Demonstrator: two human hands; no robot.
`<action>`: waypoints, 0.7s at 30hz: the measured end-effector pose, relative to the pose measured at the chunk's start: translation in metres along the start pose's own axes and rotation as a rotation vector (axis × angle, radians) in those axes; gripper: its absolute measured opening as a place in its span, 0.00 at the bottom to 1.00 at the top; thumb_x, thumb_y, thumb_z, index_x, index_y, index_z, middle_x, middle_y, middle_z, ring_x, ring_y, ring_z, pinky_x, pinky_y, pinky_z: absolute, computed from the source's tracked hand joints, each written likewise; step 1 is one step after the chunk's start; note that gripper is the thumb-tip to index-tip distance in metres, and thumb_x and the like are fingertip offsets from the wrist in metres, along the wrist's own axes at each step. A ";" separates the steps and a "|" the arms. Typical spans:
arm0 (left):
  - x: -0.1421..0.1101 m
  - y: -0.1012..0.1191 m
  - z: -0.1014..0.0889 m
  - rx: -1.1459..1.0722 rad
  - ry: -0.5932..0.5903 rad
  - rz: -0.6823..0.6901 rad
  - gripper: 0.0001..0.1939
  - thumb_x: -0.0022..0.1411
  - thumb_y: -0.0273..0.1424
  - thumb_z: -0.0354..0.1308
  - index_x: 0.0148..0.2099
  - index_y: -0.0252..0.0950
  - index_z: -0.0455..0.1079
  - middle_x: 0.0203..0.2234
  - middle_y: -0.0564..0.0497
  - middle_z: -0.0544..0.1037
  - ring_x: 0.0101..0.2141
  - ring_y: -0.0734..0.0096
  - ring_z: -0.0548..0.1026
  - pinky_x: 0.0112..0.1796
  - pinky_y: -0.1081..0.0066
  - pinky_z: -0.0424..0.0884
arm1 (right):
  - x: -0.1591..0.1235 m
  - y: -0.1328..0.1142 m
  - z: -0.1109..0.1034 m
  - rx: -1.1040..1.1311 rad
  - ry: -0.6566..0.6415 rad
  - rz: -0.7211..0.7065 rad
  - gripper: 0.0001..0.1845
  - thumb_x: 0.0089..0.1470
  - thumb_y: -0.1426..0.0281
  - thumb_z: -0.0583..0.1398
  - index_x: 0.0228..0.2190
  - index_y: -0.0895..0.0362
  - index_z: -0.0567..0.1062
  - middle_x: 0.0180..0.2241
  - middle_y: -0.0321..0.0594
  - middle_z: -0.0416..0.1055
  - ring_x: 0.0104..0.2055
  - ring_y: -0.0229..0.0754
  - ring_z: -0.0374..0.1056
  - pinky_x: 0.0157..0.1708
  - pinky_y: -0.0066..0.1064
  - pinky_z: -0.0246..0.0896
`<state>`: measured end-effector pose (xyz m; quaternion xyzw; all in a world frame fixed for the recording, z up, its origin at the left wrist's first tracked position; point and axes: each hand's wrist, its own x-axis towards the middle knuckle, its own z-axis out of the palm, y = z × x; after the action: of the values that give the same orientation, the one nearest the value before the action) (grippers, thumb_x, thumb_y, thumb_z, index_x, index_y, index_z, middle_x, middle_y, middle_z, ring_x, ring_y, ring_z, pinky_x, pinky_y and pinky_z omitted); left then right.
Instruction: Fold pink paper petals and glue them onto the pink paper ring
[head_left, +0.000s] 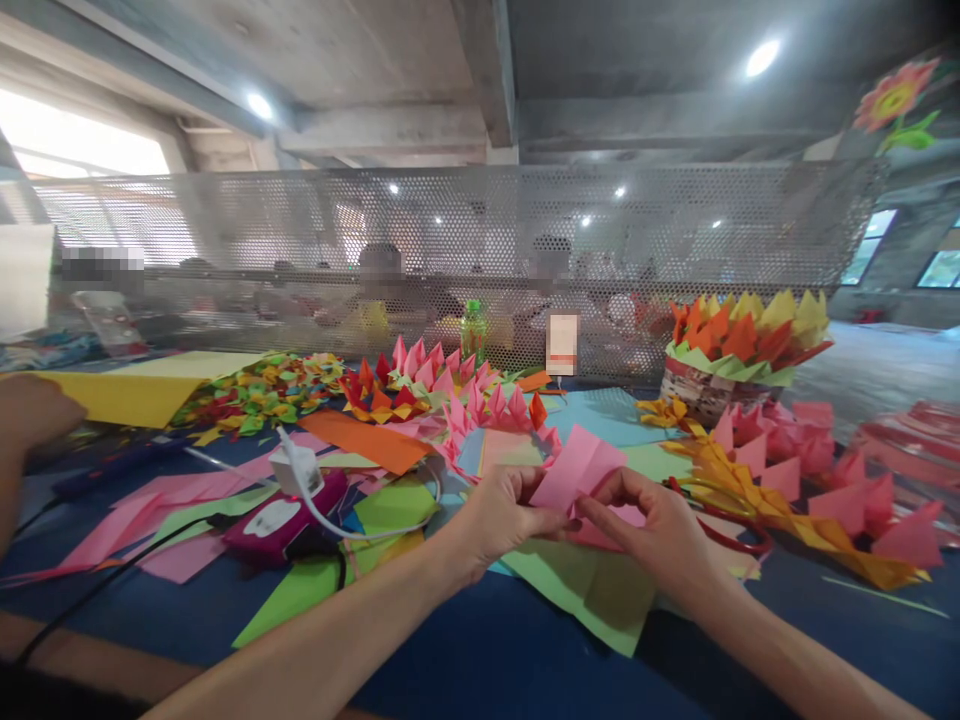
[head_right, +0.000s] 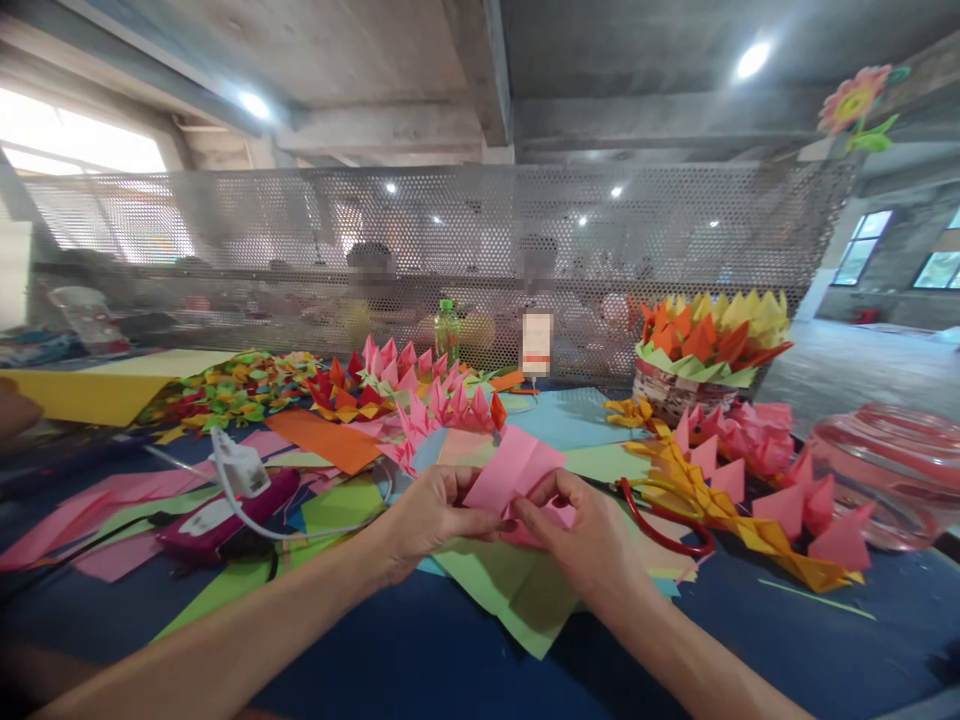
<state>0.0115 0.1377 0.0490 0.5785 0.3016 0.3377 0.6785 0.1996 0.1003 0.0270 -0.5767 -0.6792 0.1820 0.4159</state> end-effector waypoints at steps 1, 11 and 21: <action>0.000 0.001 0.000 0.003 0.004 0.000 0.22 0.40 0.32 0.73 0.39 0.29 0.78 0.30 0.46 0.81 0.35 0.62 0.79 0.36 0.71 0.73 | 0.000 0.000 0.000 0.005 0.000 -0.001 0.15 0.54 0.57 0.60 0.25 0.54 0.71 0.27 0.34 0.73 0.31 0.42 0.67 0.35 0.33 0.58; -0.001 0.000 0.002 -0.015 -0.003 0.014 0.22 0.40 0.32 0.73 0.39 0.28 0.77 0.31 0.45 0.81 0.36 0.62 0.79 0.39 0.69 0.73 | -0.001 -0.001 -0.001 0.012 0.007 0.022 0.17 0.54 0.54 0.60 0.25 0.54 0.71 0.26 0.33 0.72 0.30 0.40 0.66 0.34 0.32 0.57; 0.001 -0.009 0.003 0.057 0.040 0.106 0.19 0.42 0.32 0.72 0.37 0.28 0.76 0.27 0.50 0.79 0.27 0.74 0.74 0.31 0.76 0.67 | -0.004 -0.007 0.001 -0.014 0.022 0.022 0.19 0.54 0.53 0.59 0.24 0.54 0.68 0.24 0.32 0.69 0.29 0.39 0.63 0.31 0.30 0.55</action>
<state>0.0153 0.1361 0.0409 0.6060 0.2936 0.3757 0.6367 0.1946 0.0947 0.0300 -0.5891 -0.6695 0.1753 0.4172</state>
